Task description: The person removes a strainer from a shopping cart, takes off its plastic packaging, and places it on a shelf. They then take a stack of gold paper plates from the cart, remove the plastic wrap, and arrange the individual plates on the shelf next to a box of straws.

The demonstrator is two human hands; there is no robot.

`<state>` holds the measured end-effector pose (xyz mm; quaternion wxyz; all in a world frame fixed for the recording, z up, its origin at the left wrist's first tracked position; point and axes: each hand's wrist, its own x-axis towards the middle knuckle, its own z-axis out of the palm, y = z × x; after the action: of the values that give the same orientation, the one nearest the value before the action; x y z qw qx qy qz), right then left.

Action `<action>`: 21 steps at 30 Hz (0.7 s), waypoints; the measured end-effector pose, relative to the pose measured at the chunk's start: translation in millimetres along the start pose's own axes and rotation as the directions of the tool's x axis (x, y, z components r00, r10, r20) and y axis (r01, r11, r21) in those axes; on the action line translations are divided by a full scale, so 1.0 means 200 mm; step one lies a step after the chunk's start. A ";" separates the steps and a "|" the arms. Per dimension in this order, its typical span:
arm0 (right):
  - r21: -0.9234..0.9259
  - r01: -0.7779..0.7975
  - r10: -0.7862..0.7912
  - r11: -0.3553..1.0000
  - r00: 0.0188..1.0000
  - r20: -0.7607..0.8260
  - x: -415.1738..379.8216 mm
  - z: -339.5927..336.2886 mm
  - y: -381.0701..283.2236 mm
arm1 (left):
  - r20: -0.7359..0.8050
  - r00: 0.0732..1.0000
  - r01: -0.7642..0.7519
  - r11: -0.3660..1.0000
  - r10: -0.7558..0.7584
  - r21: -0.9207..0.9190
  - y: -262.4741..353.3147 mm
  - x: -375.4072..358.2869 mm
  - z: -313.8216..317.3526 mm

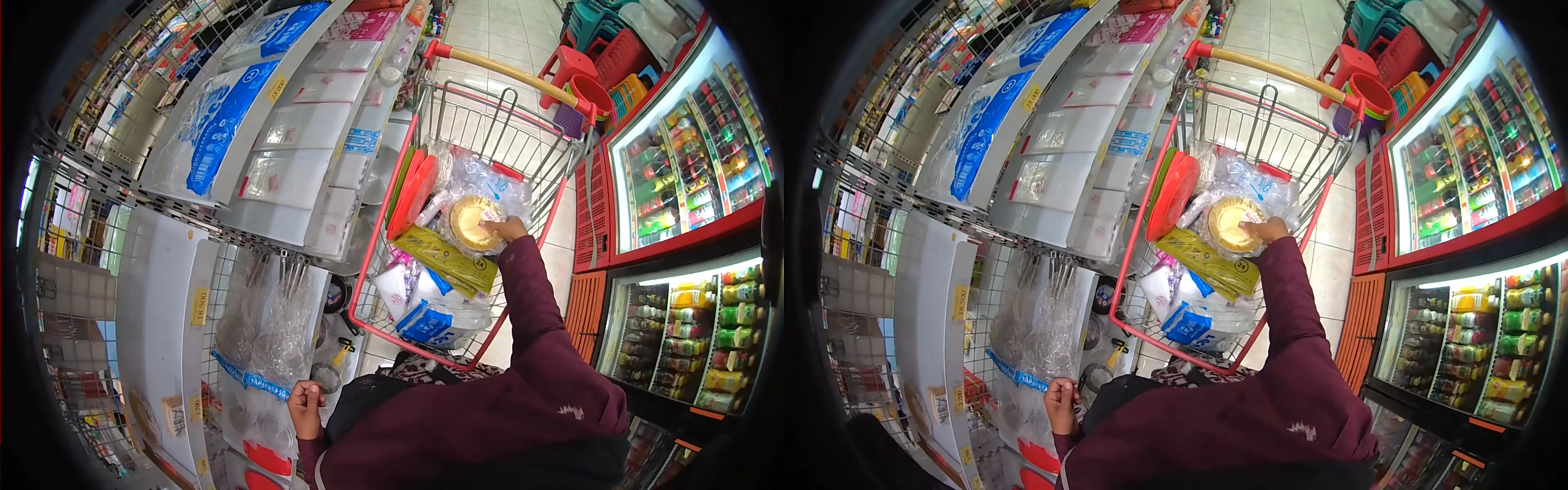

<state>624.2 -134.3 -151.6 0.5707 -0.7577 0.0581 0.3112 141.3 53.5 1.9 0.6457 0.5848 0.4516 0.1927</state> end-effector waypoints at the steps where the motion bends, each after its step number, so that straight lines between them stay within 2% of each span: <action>1: 0.024 -0.036 0.036 0.999 0.999 0.016 0.02 0.00 0.04 | -0.001 1.000 0.001 1.000 -0.001 0.005 0.00 0.00 0.00; 3: 0.051 -0.075 0.074 0.996 0.997 0.025 0.05 0.01 0.10 | 0.006 1.000 0.004 1.000 -0.004 0.012 -0.01 0.01 0.01; 5: 0.186 0.042 -0.019 0.982 0.992 -0.125 0.04 0.08 0.15 | 0.007 1.000 -0.003 1.000 0.003 0.023 -0.01 0.02 0.02; 6: 0.191 0.040 -0.015 0.981 0.991 -0.134 -0.01 0.12 0.13 | 0.017 1.000 -0.002 1.000 0.002 0.027 -0.01 0.03 0.03; 8: 0.319 0.243 -0.139 0.916 0.939 -0.315 -0.13 0.23 0.07 | 0.046 0.999 -0.004 1.000 0.002 0.029 0.00 0.05 0.05; 9: 0.228 0.221 -0.119 0.948 0.913 -0.391 -0.15 0.29 0.07 | 0.056 0.998 -0.004 0.999 0.003 0.034 0.00 0.05 0.06; 10: 0.180 0.303 -0.187 0.936 0.860 -0.475 -0.19 0.37 0.06 | 0.069 0.998 -0.011 0.999 0.009 0.031 0.01 0.06 0.07; 13: 0.140 0.219 -0.123 0.966 0.861 -0.494 -0.33 0.49 0.00 | 0.091 0.996 -0.023 0.999 0.019 0.044 0.03 0.08 0.10; 15: 0.012 0.307 -0.255 0.952 0.811 -0.526 -0.35 0.53 0.03 | 0.092 0.995 -0.027 0.998 0.022 0.059 0.03 0.08 0.10; 16: 0.013 0.307 -0.254 0.952 0.811 -0.528 -0.33 0.53 0.07 | 0.091 0.996 -0.029 0.998 0.023 0.063 0.04 0.08 0.10; 18: 0.285 0.313 -0.148 0.906 0.865 -0.479 -0.28 0.51 0.14 | 0.083 0.996 -0.031 0.997 0.025 0.068 0.04 0.07 0.09; 19: 0.485 0.246 -0.043 0.839 0.919 -0.392 -0.35 0.47 0.06 | 0.087 0.996 -0.029 0.998 0.024 0.057 0.04 0.07 0.08; 20: 0.580 0.208 -0.007 0.788 0.944 -0.329 -0.27 0.41 0.10 | 0.088 0.996 -0.025 0.999 0.020 0.047 0.04 0.06 0.07; 21: 0.679 0.199 -0.048 0.707 0.971 -0.235 -0.23 0.34 0.11 | 0.078 0.997 -0.020 0.999 0.016 0.048 0.04 0.06 0.07</action>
<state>550.3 -92.6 -156.9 0.8248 -0.5159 0.1767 0.1494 160.9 56.0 3.6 0.6466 0.6115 0.4254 0.1643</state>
